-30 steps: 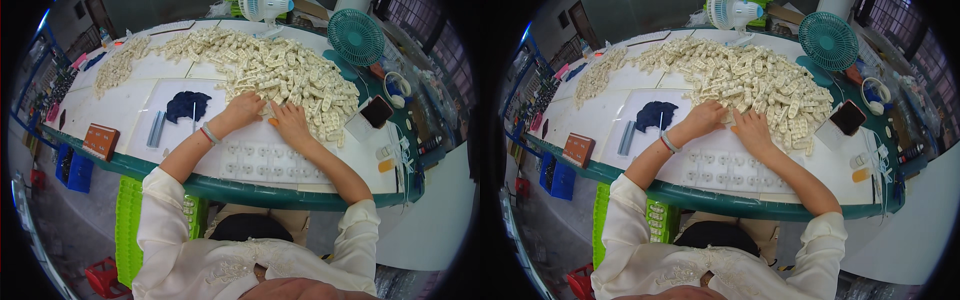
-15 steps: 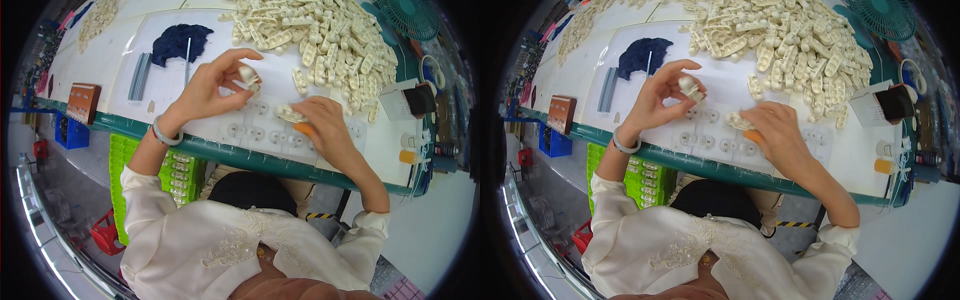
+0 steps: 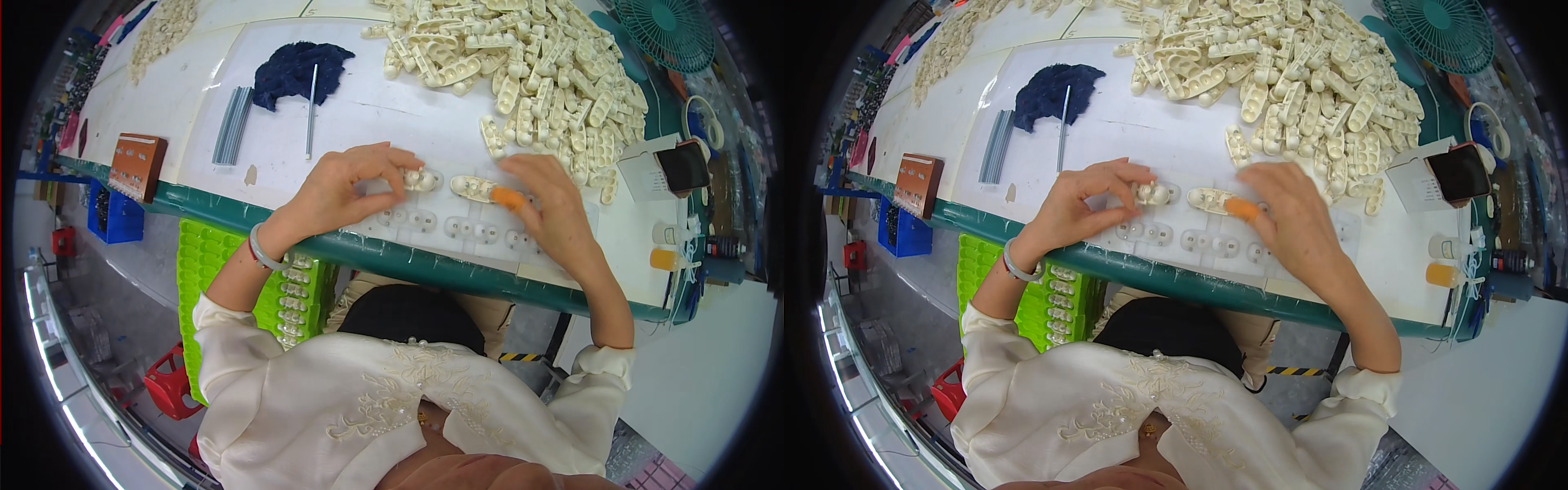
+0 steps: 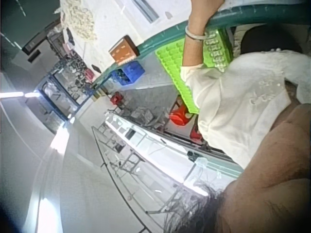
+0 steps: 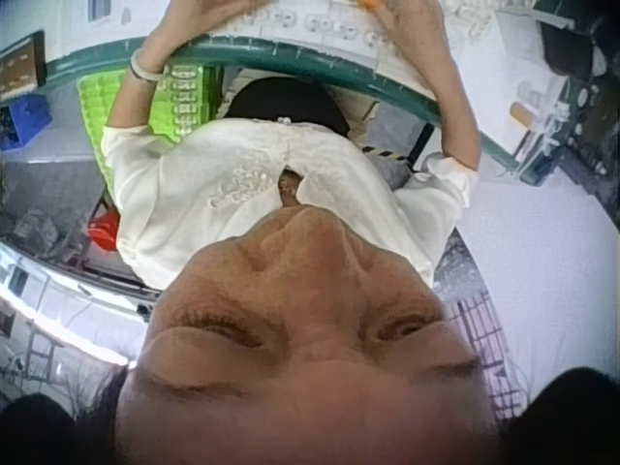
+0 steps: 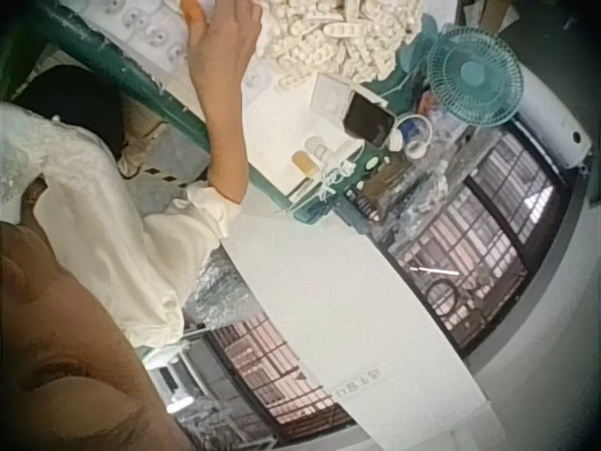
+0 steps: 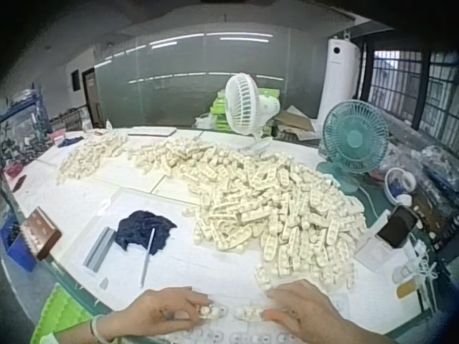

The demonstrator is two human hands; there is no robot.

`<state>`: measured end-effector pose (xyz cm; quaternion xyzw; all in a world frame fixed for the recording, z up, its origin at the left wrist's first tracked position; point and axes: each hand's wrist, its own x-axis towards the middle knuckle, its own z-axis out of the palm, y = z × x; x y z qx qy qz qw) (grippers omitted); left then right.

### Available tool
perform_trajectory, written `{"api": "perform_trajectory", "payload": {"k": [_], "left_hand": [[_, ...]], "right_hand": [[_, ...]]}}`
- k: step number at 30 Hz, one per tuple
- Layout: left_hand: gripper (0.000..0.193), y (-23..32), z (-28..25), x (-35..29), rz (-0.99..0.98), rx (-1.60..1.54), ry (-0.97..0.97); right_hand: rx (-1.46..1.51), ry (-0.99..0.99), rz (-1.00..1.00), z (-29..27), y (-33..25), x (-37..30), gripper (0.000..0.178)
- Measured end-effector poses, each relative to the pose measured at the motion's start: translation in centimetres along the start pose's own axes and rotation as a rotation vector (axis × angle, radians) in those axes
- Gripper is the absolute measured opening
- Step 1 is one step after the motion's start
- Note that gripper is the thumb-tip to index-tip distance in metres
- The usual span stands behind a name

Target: Applying glue and assembling small white plastic components on a jig.

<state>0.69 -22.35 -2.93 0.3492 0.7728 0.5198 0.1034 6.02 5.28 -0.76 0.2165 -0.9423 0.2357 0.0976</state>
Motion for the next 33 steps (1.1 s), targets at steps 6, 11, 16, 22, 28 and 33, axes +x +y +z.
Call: {"api": "perform_trajectory", "payload": {"k": [6,11,16,22,28,33], "left_hand": [[0.013,0.0,-0.1,0.1,0.161,0.122,-0.062],[0.024,0.1,0.3,0.7,0.136,0.314,0.068],[0.033,0.2,-0.8,0.6,0.067,0.330,-0.048],[0.034,1.6,-2.2,4.0,0.096,0.315,-0.190],[0.027,1.2,-1.1,3.3,0.181,0.378,-0.220],[0.027,1.3,-1.2,2.7,0.131,0.325,-0.137]], "right_hand": [[-0.202,0.078,0.061,3.5,2.2,3.6,0.027],[0.080,-0.097,0.033,1.1,2.3,4.1,0.028],[0.075,-0.072,0.078,-4.7,1.5,-1.1,0.029],[0.137,-0.141,0.204,-3.5,2.0,-3.9,0.031],[0.076,-0.120,0.153,-5.0,1.5,-2.6,0.034],[0.178,-0.145,0.060,-3.2,1.4,1.4,0.031]]}}
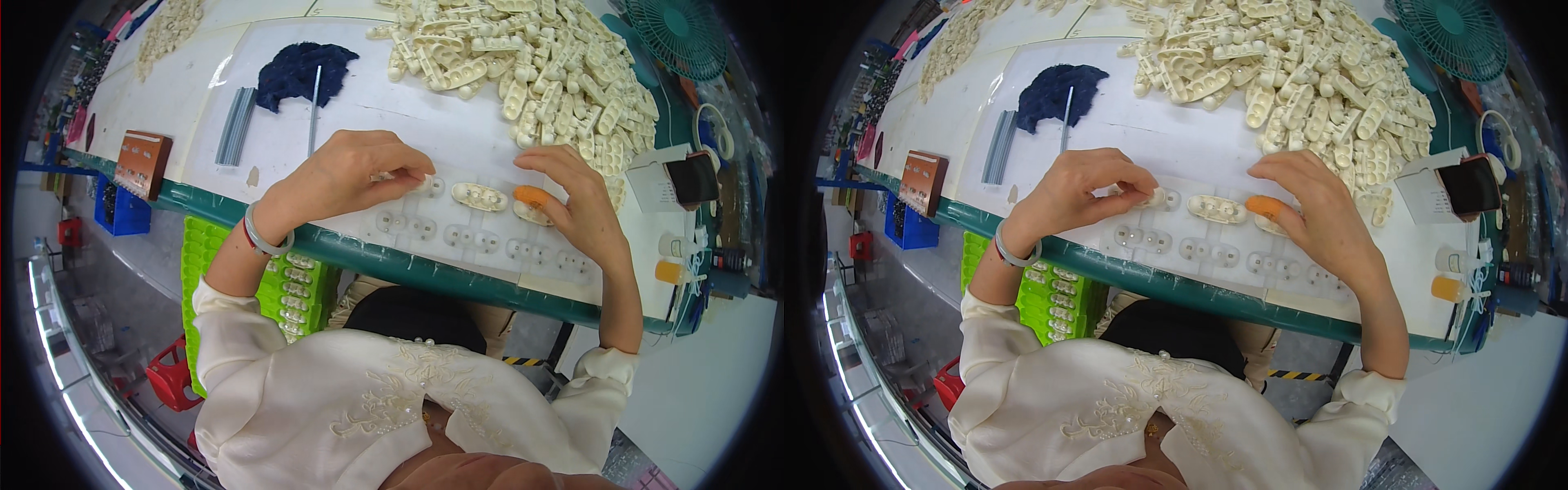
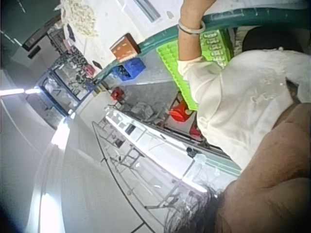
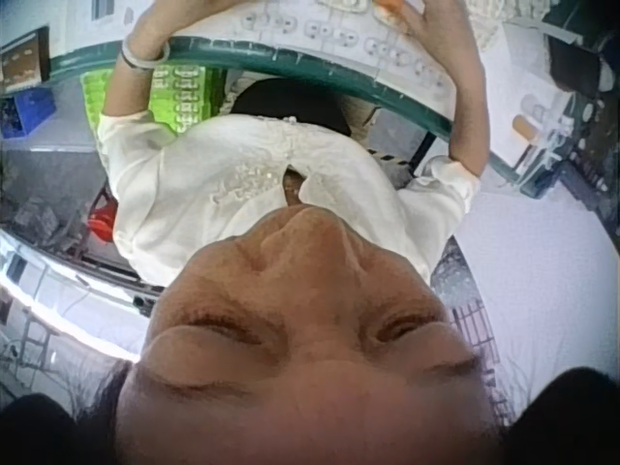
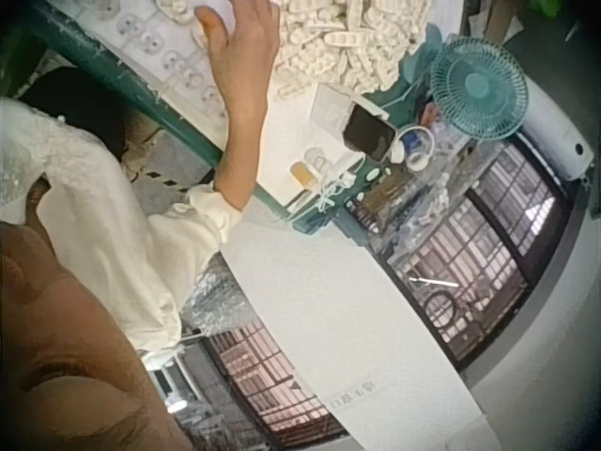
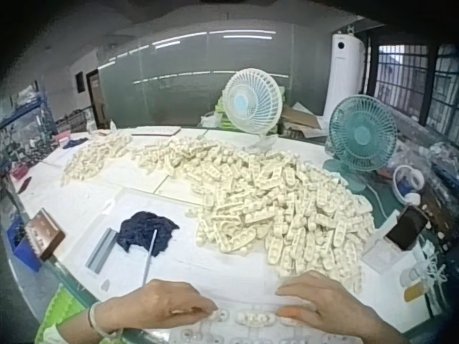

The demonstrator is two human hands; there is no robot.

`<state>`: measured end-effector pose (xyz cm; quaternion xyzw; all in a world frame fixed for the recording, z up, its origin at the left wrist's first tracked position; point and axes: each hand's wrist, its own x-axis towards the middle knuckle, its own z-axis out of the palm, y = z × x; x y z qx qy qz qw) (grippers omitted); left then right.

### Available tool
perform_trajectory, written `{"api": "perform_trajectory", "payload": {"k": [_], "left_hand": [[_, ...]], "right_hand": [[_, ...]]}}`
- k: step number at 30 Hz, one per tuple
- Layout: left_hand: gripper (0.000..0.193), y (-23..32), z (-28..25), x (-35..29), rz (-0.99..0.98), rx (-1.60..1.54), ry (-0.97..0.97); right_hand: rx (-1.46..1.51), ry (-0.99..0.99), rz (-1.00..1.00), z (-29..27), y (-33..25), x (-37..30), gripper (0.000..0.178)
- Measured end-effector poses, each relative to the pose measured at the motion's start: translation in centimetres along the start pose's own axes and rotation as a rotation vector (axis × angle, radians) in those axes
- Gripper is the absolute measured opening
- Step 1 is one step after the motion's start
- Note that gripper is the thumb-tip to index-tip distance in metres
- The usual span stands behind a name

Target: Applying glue and assembling small white plastic components on a jig.

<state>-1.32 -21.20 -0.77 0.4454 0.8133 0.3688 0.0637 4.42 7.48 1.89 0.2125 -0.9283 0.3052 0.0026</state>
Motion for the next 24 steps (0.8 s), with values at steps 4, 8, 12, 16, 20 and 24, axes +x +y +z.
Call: {"api": "perform_trajectory", "payload": {"k": [4,8,12,16,20,24], "left_hand": [[0.031,-0.3,0.8,-0.2,0.086,0.081,0.104],[0.033,-0.6,0.9,-0.3,0.143,0.175,0.036],[0.032,0.7,0.9,-0.4,0.182,0.237,0.056],[0.028,0.4,1.6,0.2,0.139,0.102,0.184],[0.027,-0.5,3.4,0.0,0.206,0.181,0.183],[0.031,-0.4,3.2,-0.3,0.173,0.175,0.211]], "right_hand": [[0.016,-0.022,-0.021,0.4,-0.5,1.7,0.026],[-0.072,0.035,-0.033,1.6,-0.3,4.5,0.026],[-0.287,0.346,-0.288,4.8,-0.3,10.2,0.038],[-0.461,0.263,-0.153,8.7,1.1,13.9,0.036],[-0.451,0.149,-0.203,7.2,1.9,12.8,0.029],[-0.099,0.000,-0.124,4.5,1.5,8.5,0.031]]}}
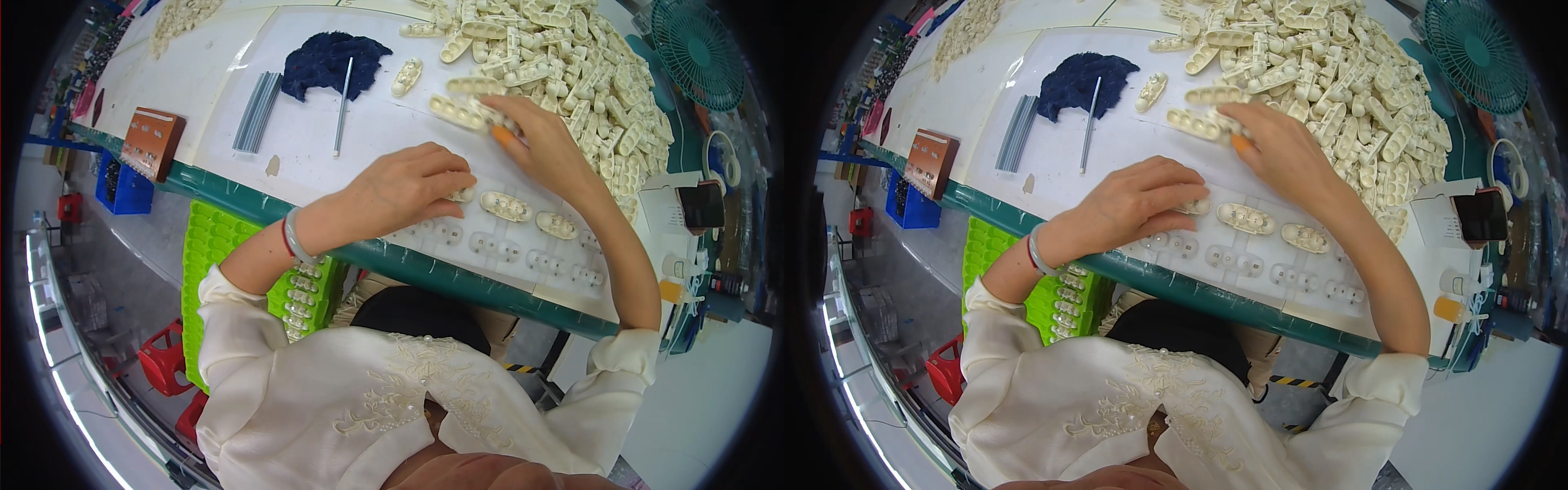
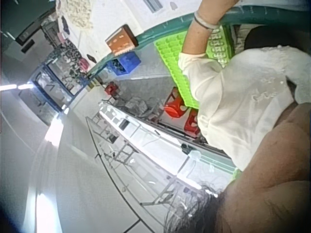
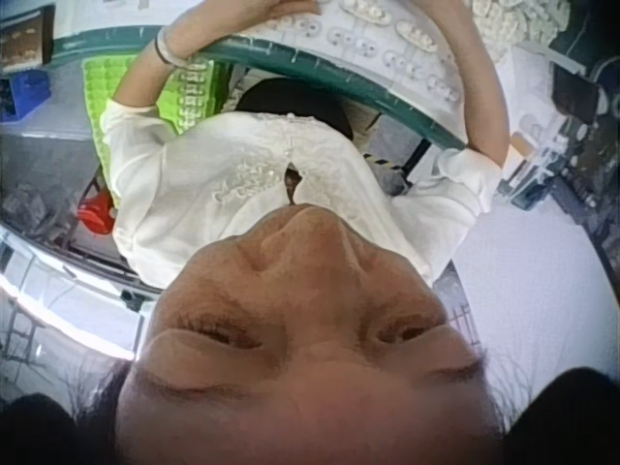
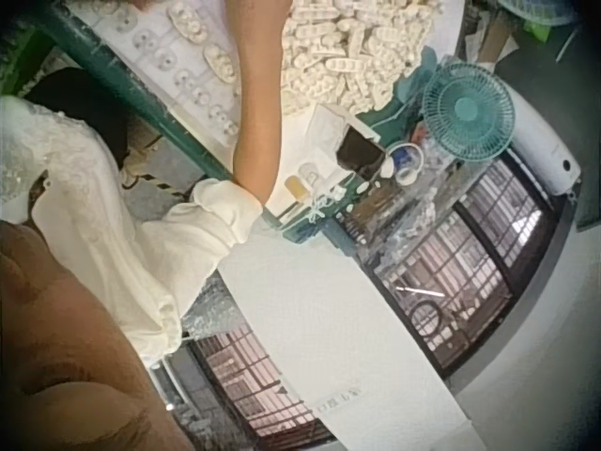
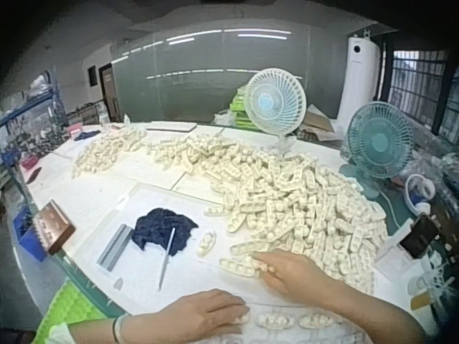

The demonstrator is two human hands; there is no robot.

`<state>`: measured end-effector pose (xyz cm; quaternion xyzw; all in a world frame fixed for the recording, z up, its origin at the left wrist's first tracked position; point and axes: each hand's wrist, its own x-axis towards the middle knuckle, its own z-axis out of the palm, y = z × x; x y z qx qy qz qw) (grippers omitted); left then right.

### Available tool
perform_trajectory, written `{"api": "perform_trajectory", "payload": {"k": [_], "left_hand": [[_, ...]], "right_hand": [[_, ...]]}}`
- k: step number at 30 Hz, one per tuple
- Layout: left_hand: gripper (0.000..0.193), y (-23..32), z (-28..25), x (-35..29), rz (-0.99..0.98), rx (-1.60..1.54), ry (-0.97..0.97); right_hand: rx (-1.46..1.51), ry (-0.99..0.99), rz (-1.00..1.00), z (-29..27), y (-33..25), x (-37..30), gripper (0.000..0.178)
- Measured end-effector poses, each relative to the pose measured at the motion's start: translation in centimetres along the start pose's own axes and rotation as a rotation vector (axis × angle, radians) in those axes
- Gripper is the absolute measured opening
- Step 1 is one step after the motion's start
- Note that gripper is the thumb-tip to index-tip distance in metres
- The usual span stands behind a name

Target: Applying glue and assembling small white plastic components on a jig.

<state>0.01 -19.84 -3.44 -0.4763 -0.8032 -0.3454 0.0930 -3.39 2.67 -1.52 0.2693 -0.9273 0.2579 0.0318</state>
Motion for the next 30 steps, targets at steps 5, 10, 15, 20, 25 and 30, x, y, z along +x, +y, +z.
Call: {"api": "perform_trajectory", "payload": {"k": [5,10,15,20,25,30], "left_hand": [[0.047,-3.2,-2.4,1.7,-0.095,0.117,0.182],[0.047,-3.9,0.8,4.8,0.085,0.135,0.111],[0.029,-1.4,-2.3,4.8,-0.286,-0.163,-0.065],[0.017,0.7,-5.0,1.1,-0.553,-0.465,-0.129],[0.036,3.4,-5.5,-1.4,-0.378,-0.347,-0.285],[0.034,4.1,-3.7,-2.0,-0.545,-0.350,-0.251]], "right_hand": [[0.241,-0.075,0.256,-2.3,-0.5,-2.5,0.036],[0.290,0.021,0.197,-2.3,-0.6,-4.7,0.036],[0.378,0.091,0.321,-4.5,-1.2,-7.8,0.033],[0.330,-0.028,0.207,-4.3,-5.4,-10.2,0.036],[0.145,0.033,0.064,0.2,-6.6,-11.7,0.033],[-0.046,0.123,0.014,0.8,-6.9,-11.6,0.035]]}}
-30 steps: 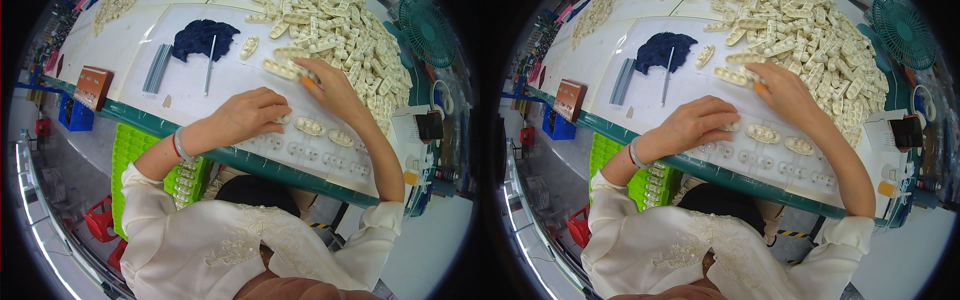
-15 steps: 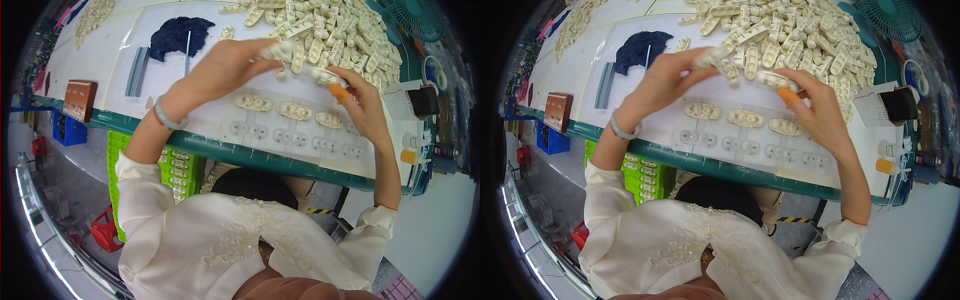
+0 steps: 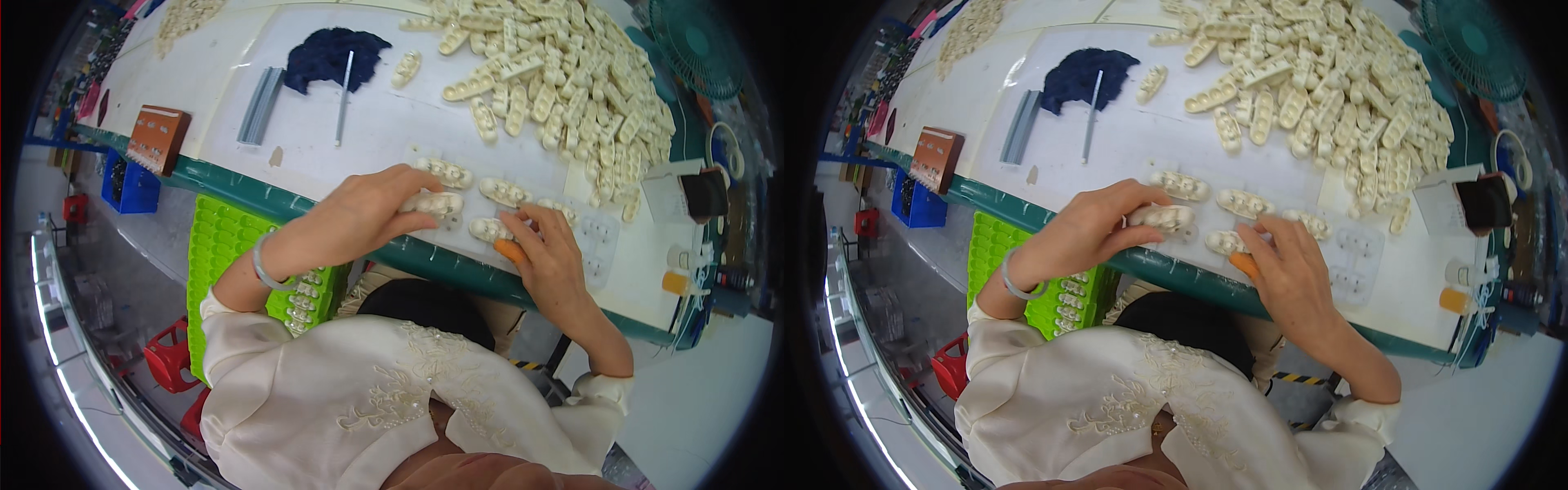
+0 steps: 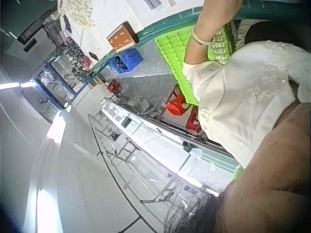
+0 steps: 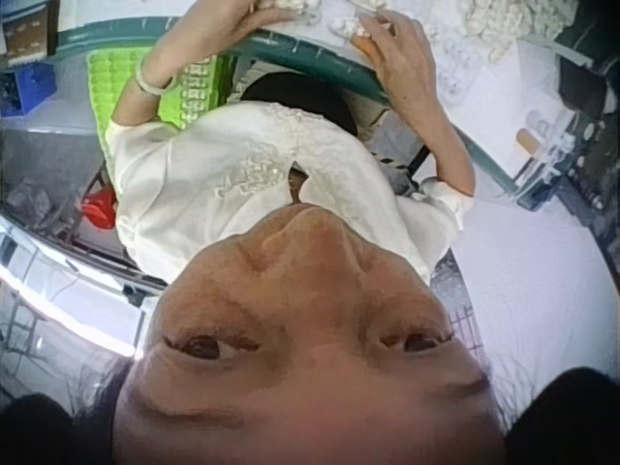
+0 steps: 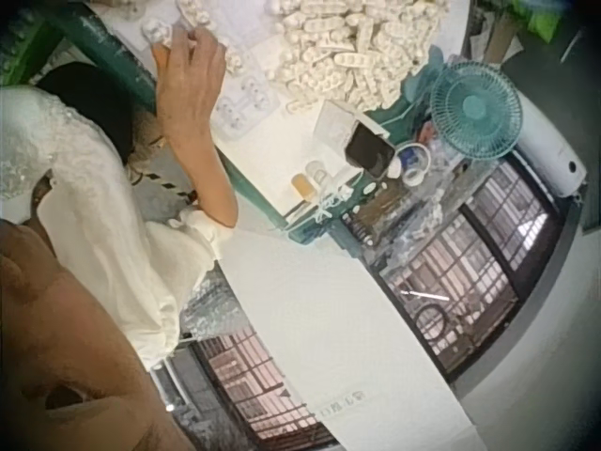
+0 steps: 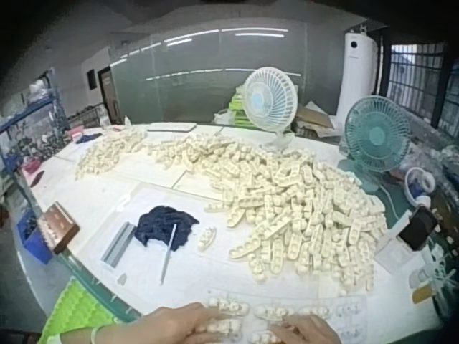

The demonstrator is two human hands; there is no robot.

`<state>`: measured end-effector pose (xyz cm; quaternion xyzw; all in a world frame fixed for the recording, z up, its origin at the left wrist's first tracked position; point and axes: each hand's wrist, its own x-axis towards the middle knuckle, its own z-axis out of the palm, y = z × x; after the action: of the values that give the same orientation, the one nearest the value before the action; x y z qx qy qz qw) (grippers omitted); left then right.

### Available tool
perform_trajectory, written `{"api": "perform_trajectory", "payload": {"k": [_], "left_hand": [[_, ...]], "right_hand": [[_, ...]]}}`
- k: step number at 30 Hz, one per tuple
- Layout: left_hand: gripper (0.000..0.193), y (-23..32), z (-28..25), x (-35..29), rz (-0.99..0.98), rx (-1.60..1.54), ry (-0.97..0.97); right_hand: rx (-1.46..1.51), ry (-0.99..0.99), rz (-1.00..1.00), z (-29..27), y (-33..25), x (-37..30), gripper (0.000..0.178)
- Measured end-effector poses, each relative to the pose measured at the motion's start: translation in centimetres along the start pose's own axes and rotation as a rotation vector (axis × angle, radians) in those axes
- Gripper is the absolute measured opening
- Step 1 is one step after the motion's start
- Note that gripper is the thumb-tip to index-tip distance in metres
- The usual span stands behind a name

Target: Applying glue and assembling small white plastic components on a jig.

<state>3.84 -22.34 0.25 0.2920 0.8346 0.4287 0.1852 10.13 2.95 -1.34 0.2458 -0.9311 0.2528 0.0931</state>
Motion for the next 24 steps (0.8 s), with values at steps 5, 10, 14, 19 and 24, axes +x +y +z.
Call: {"api": "perform_trajectory", "payload": {"k": [5,10,14,19,24], "left_hand": [[0.028,-0.5,1.7,-0.7,0.172,0.375,0.226],[0.025,-1.6,1.3,-0.2,0.214,0.234,0.162],[0.020,-0.6,-0.1,-0.2,0.204,0.234,0.166],[0.020,-1.2,1.4,-0.7,0.352,0.337,0.200],[0.023,-1.5,1.7,-0.6,0.345,0.443,0.240]], "right_hand": [[0.034,0.022,0.026,-0.6,-0.3,-0.6,0.035],[0.082,0.019,0.021,-1.9,0.4,1.0,0.029],[0.156,-0.008,0.090,-2.2,0.9,1.9,0.025],[0.197,-0.057,0.153,-2.2,1.5,2.4,0.025],[0.222,-0.062,0.178,-2.7,1.2,2.6,0.023]]}}
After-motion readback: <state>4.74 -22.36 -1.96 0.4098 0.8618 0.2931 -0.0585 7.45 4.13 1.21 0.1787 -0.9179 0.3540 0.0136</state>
